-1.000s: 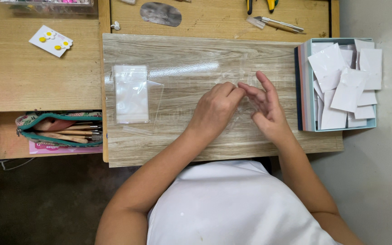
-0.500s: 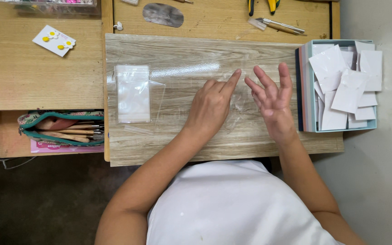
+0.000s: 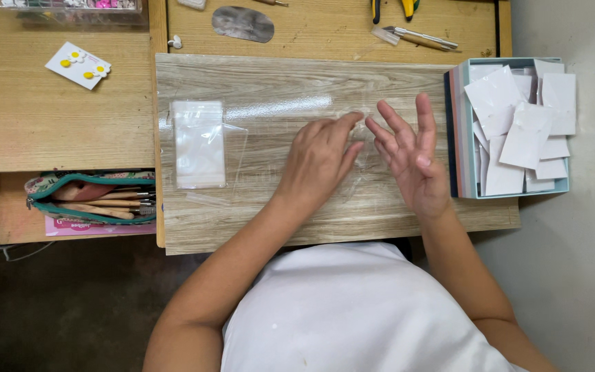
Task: The person inserts a white card into a clear plastic sleeve by hand and then places the packaged card into a blue box with other items.
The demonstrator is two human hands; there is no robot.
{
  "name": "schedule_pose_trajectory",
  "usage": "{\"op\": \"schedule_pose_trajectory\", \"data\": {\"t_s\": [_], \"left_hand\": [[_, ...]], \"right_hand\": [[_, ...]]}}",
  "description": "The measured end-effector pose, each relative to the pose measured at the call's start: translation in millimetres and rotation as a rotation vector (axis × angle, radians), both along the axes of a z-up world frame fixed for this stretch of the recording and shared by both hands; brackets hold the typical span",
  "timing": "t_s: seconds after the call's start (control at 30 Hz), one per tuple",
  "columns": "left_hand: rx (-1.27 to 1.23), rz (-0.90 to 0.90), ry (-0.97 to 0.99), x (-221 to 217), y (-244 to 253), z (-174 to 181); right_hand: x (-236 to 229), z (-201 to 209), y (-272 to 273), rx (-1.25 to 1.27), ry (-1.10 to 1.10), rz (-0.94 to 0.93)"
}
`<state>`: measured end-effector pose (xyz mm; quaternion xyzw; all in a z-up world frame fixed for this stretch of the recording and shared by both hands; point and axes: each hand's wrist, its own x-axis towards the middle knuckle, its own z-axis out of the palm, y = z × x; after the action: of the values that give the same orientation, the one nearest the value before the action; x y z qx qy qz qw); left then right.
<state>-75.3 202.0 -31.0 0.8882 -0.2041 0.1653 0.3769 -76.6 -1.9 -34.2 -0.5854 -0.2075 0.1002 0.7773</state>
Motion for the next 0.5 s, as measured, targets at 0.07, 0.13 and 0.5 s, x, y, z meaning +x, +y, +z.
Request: {"op": "schedule_pose_trajectory", "data": {"t_s": [0.07,0.13,0.5], "left_hand": [[0.037,0.028,-0.097,0.8,-5.5,-4.8],[0.072,0.056,-0.194,1.7,-11.6,-9.6],[0.054,0.079,-0.48,8.9,-22.4,-20.9]], "right_hand": [[-2.1,5.9,6.5,-0.052,-0.03,0.005],[-3.3,7.6,10.8,-0.106,-0.06,0.01],[-9.2,16.9,12.3,-0.068,-0.049,0.04]]}}
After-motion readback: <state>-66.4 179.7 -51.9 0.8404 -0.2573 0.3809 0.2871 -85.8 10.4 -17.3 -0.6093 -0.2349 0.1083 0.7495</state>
